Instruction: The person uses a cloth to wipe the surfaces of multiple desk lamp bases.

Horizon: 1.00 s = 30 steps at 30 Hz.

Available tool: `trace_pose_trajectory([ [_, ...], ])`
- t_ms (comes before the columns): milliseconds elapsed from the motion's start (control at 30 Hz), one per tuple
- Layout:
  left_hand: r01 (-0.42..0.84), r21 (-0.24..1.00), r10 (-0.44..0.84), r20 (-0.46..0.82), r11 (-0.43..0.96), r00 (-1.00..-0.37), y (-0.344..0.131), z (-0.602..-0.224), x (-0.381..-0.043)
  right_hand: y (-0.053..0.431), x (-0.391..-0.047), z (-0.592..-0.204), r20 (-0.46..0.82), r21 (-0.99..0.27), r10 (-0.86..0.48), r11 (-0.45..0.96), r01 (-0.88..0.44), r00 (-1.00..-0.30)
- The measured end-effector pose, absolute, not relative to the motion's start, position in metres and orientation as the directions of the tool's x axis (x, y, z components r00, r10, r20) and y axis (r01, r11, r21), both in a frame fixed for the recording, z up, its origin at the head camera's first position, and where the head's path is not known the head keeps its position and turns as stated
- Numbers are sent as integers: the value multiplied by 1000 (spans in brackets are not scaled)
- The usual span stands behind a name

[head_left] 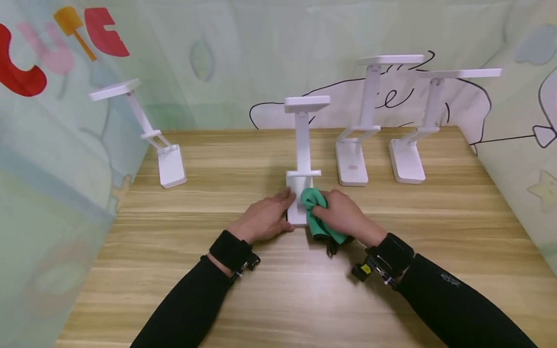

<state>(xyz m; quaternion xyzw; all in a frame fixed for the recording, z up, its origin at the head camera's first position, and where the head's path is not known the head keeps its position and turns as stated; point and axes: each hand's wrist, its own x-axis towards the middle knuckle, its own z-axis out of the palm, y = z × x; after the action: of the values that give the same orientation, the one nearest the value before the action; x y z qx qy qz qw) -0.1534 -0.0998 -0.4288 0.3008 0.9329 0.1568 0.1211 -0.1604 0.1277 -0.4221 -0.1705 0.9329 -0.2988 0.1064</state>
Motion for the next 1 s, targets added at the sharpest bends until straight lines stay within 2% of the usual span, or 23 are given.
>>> trace_pose_trajectory([
  [267,521,371,601,-141,769,-787,-99,-430,-154,124,-118,-410,-166,-426,-410,850,-310,-897],
  [433,523,385,608,-136,760,-782,-100,-431,-153,122,-108,-400,-176,-407,-459,839,-360,-871],
  [567,529,393,611,-117,753,-783,-103,-433,-152,125,-106,-394,-174,-497,-529,775,-390,-831],
  [733,530,412,604,-65,741,-794,-106,-433,-145,128,-106,-390,-201,-696,-560,659,-285,-804],
  [867,436,509,532,-51,742,-845,-110,-420,-137,132,-111,-393,-149,-779,-478,596,-195,-865],
  [1000,273,740,473,-68,614,-878,-112,-404,-128,131,-119,-398,-79,-857,-367,500,-124,-927],
])
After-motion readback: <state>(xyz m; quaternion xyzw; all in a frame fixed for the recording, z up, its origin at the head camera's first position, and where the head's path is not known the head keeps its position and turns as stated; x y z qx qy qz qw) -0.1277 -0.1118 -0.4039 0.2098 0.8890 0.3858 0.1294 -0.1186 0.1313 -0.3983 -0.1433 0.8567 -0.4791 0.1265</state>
